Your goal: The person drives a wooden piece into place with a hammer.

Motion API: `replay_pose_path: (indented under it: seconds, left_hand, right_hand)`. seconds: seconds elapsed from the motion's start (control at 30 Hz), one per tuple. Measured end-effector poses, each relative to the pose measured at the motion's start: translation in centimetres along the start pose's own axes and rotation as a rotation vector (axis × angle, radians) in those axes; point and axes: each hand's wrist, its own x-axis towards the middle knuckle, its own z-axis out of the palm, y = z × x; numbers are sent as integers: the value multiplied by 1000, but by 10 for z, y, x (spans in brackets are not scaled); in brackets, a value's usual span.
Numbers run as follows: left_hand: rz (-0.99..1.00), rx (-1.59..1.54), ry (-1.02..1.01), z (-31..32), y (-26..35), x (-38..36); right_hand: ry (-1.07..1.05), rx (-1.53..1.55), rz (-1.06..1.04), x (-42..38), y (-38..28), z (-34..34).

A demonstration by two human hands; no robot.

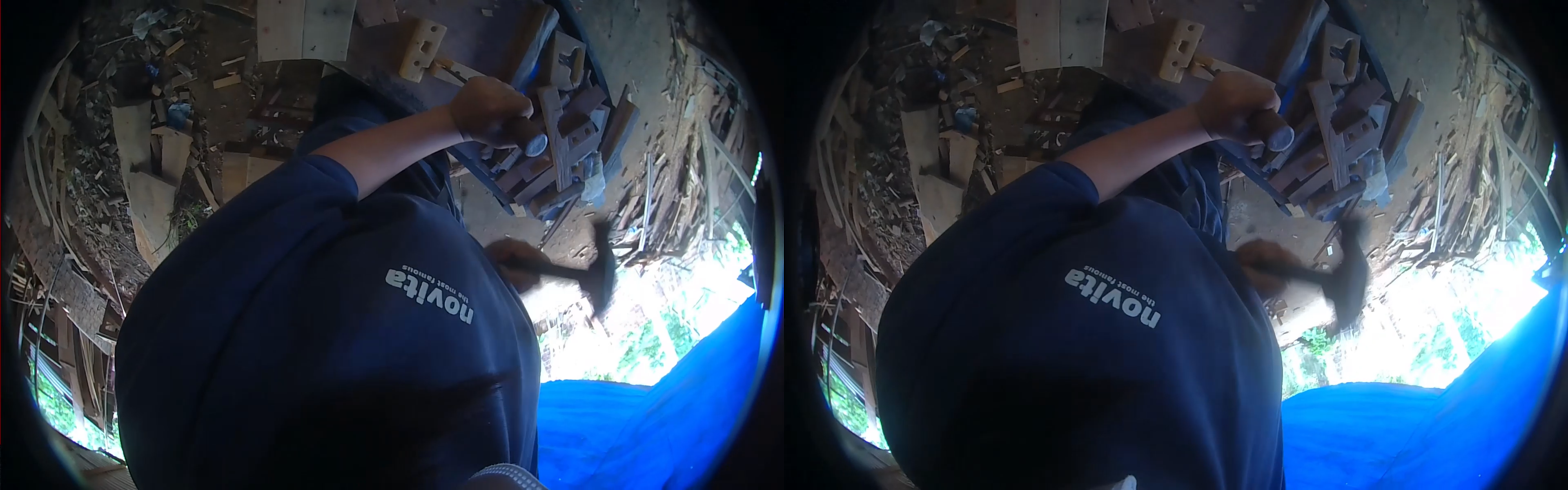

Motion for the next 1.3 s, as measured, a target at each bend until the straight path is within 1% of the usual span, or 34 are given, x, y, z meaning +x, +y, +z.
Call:
replay_pose_path:
  seconds: [0.07, 0.1, 0.17, 0.2, 0.27, 0.3, 0.47, 0.53, 0.6, 0.63, 0.7, 0.73, 0.83, 0.87, 0.93, 0.97, 1.0, 1.03, 1.07, 1.17, 1.23, 1.27, 1.3]
  left_hand:
    - [-1, 12, 16, 0, -2, -2]
    - [8, 4, 10, 1, -1, -3]
    - [21, -3, 10, 1, -2, -2]
    - [20, 12, 0, 0, 0, -2]
    - [19, 25, -11, -3, 4, -4]
    - [32, 25, -28, -4, 6, -6]
    - [57, 31, -47, -4, 3, -11]
    - [69, 41, -62, -6, 2, -11]
    - [73, 22, -68, -5, 2, -10]
    - [69, 5, -74, -6, 2, -11]
    - [70, 3, -84, -6, 1, -12]
    - [74, -4, -91, -6, 2, -13]
    - [55, 3, -138, -12, 3, -12]
    - [58, 5, -139, -11, 4, -11]
    - [69, 8, -116, -10, 5, -12]
    - [68, 12, -120, -11, 5, -13]
    - [58, -10, -137, -11, 5, -14]
    - [46, -35, -157, -12, 6, -16]
    - [41, -37, -164, -12, 6, -19]
    - [42, -32, -203, -10, 7, -23]
    - [23, -1, -246, -10, 7, -23]
    - [21, 0, -250, -12, 8, -24]
    - [34, -22, -248, -12, 8, -25]
  right_hand:
    - [-133, -815, 234, -1, 1, 6]
    - [-128, -818, 234, -5, -3, 7]
    - [-21, -674, 407, -8, -14, 14]
    - [-17, -678, 407, -9, -19, 21]
    - [116, -854, 193, -11, -26, 34]
    - [118, -853, 195, -11, -24, 33]
    - [-10, -819, 212, -19, 1, 10]
    - [-28, -811, 206, -15, -7, 16]
    - [17, -620, 354, -16, -23, 22]
    - [16, -617, 358, -17, -20, 10]
    - [-254, -348, 291, -14, -13, -12]
    - [-254, -345, 298, -20, -7, -17]
    - [-175, -749, 288, -22, -8, 7]
    - [-174, -746, 286, -22, -14, 13]
    - [-90, -777, 336, -22, -28, 20]
    - [-92, -773, 339, -28, -16, 11]
    - [0, -1439, 119, -45, 18, -13]
    - [106, -2090, -150, -71, 68, -48]
    - [101, -2092, -141, -65, 56, -37]
    - [2, -1392, 106, -47, 24, -14]
    - [-60, -909, 229, -32, 7, -4]
    - [-60, -908, 233, -28, -1, -1]
    - [-100, -805, 289, -25, -8, 0]
